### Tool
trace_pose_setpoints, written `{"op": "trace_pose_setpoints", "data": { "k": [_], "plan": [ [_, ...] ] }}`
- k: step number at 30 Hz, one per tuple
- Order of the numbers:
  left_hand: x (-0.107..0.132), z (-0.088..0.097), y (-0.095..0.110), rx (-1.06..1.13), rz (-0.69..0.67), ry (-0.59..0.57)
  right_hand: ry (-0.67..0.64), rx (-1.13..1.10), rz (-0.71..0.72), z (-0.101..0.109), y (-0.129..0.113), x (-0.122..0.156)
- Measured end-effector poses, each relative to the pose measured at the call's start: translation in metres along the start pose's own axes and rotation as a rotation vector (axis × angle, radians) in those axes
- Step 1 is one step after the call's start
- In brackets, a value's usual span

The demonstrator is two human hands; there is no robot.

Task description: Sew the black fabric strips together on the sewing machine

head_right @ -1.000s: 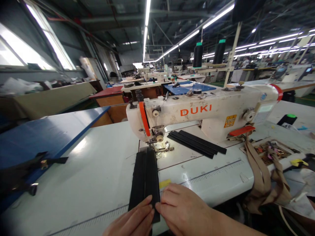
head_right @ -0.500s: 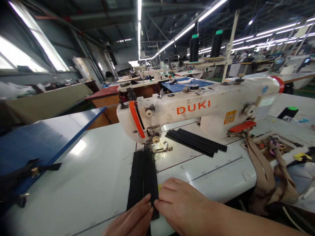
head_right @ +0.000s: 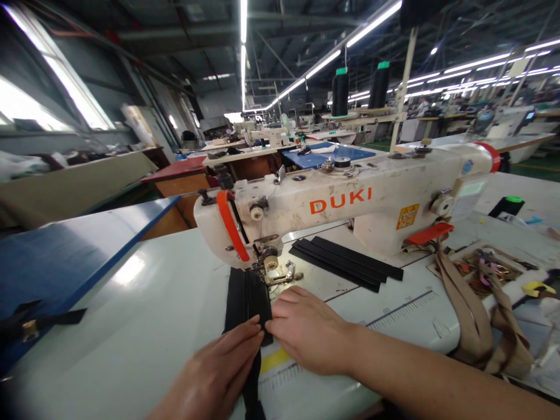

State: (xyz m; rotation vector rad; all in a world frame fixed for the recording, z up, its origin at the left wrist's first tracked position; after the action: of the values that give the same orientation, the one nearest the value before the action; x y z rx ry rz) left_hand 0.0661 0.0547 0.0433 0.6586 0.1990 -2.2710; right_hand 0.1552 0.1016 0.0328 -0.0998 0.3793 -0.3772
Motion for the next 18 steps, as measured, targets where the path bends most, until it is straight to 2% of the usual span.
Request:
{"op": "trace_pose_setpoints", "data": {
  "k": [12,18],
  "plan": [
    [-0.0003,0.0019,0.0043,0.012,0.069,-0.060,-0.008,-0.125,-0.062,0.0003,0.0005,0.0025],
    [0.0020,0.0033,0.0034,0.033,0.187,-0.098,-0.039,-0.060,-0.058,0.0030,-0.0074,0.0034]
  ]
}}
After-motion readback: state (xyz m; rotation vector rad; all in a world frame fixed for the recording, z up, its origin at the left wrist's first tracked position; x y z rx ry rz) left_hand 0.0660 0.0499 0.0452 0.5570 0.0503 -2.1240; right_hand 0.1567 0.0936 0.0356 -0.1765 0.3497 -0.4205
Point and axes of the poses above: each hand's wrist, its own x-axis away from the middle knuckle, its own z-axis out of the back of the hand, y = z × x, the point moved 8 cm from there along -x, towards the middle knuckle, and after that the axes turned 1 degree about -y, right-handed, at the moved point
